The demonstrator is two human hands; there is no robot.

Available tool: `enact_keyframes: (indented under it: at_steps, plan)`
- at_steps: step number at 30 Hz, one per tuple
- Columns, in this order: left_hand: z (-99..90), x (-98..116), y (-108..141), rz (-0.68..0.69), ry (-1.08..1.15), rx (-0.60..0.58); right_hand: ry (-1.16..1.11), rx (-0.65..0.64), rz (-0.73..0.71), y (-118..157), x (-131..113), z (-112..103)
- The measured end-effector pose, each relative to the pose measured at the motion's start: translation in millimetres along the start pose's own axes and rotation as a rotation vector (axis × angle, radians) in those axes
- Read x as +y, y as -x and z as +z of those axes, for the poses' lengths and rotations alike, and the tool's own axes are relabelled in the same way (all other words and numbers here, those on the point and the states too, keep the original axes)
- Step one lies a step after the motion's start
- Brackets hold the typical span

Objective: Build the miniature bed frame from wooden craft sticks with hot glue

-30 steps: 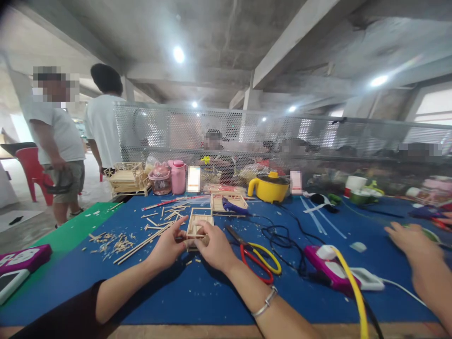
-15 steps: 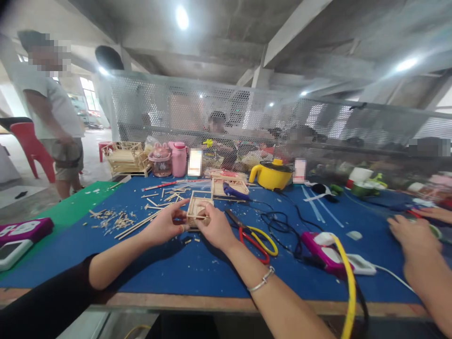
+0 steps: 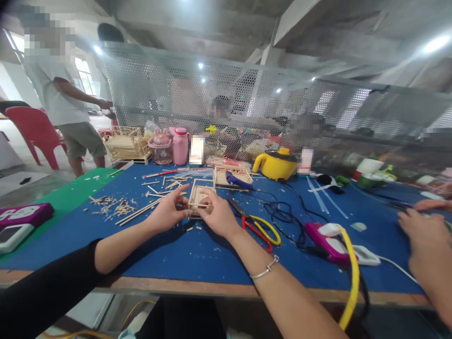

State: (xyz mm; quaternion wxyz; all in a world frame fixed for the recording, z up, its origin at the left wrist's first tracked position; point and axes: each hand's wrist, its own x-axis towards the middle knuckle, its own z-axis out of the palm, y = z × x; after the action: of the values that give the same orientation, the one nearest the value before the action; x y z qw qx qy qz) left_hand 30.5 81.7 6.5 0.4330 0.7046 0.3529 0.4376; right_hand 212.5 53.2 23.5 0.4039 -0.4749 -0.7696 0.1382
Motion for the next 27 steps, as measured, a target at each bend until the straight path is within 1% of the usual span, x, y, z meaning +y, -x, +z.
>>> enact_keyframes:
  at_steps: [4, 12, 21, 27]
  plan:
    - [5.1, -1, -1, -0.003, 0.026, 0.011, -0.002, -0.008, -0.007, 0, 1, 1]
    - [7.7, -5, -1, 0.001, 0.036, 0.023, 0.001, -0.021, -0.013, 0, 2, 1]
    - [6.9, 5, 1, -0.028, 0.055, 0.013, 0.017, -0.027, -0.025, 0, -3, -1]
    - [9.6, 3, -1, -0.019, 0.049, 0.040, 0.033, -0.003, -0.023, 0, -5, -1]
